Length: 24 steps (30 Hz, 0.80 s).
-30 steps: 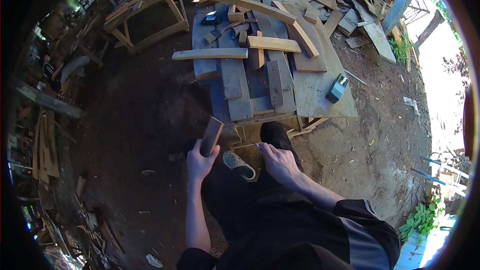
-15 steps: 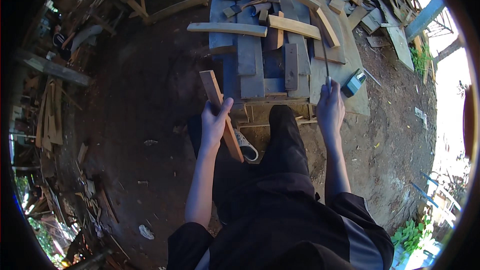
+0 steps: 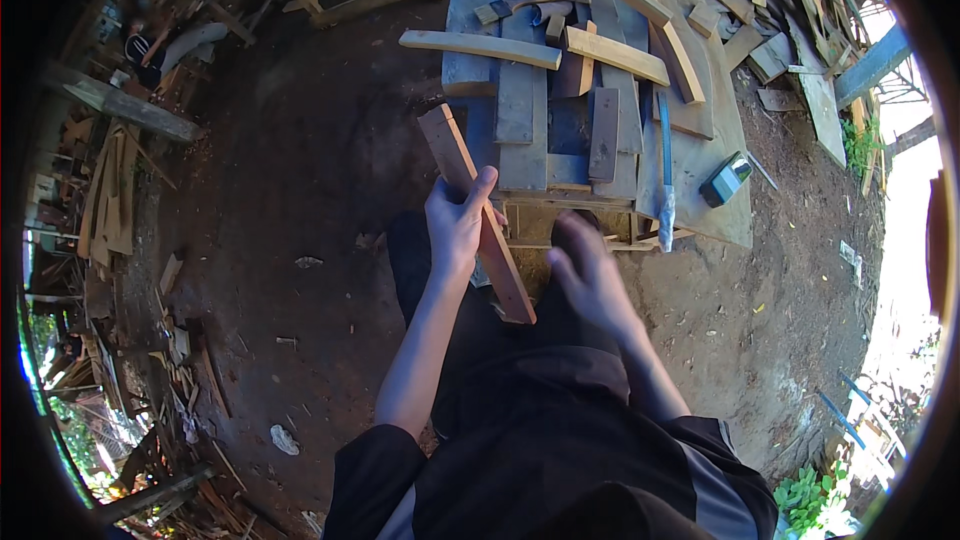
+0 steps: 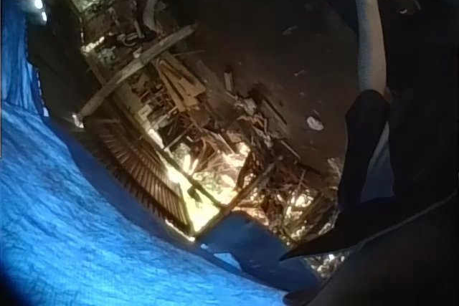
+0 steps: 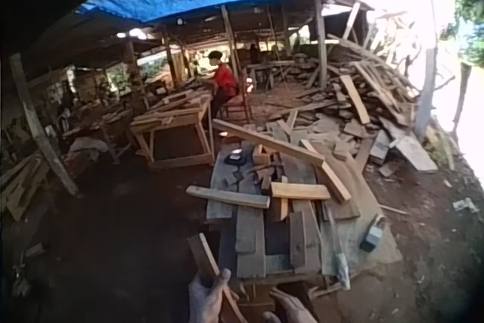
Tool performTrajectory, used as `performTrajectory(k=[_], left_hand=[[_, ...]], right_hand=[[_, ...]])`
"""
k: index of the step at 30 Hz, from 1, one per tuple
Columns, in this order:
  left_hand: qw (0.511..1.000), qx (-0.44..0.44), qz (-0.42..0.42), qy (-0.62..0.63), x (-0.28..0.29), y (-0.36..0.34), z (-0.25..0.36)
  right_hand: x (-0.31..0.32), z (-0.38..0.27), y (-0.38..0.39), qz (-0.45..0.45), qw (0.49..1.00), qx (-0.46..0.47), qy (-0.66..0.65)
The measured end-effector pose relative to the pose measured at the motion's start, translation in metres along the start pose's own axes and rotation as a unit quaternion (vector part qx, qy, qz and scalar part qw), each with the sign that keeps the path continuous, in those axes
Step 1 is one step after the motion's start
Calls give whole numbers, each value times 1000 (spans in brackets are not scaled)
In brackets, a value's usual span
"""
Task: Manually shaping and checking a wooden piece using a small saw and hands.
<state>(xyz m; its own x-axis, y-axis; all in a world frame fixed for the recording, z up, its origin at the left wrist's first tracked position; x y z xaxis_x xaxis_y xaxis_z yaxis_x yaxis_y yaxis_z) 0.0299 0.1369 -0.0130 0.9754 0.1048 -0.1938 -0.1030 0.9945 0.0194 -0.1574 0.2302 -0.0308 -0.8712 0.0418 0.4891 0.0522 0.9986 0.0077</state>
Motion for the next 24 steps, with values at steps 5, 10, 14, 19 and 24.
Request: performTrajectory(k=[5, 10, 14, 19, 24], left_hand=[[999, -15, 16, 47, -12, 5, 11], [995, -48, -54, 64, -11, 8, 19], [993, -41, -66, 88, -9, 7, 28], [988, -63, -78, 115, -6, -8, 42], [984, -92, -52, 141, 0, -26, 63]], right_hand=[[-38, -18, 24, -217, 956, -116, -158], [-50, -9, 21, -210, 874, -199, -391], [-43, -10, 16, -173, 886, -210, -376], [-35, -14, 11, -135, 931, -171, -293], [-32, -13, 14, -119, 944, -157, -263]])
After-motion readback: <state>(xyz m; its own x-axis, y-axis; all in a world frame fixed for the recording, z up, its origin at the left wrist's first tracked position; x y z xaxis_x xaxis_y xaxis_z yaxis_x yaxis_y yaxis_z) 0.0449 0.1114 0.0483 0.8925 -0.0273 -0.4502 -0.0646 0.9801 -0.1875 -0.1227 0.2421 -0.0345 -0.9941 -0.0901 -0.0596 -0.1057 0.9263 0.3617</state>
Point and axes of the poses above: each hand's wrist, its own y-axis away from the middle knuckle, its own x-axis out of the back of the hand, z = x × y, the point moved 2 cm from there along -y, towards the middle knuckle, and after that the axes turned 10 degrees about -x, right-handed, at the moved point
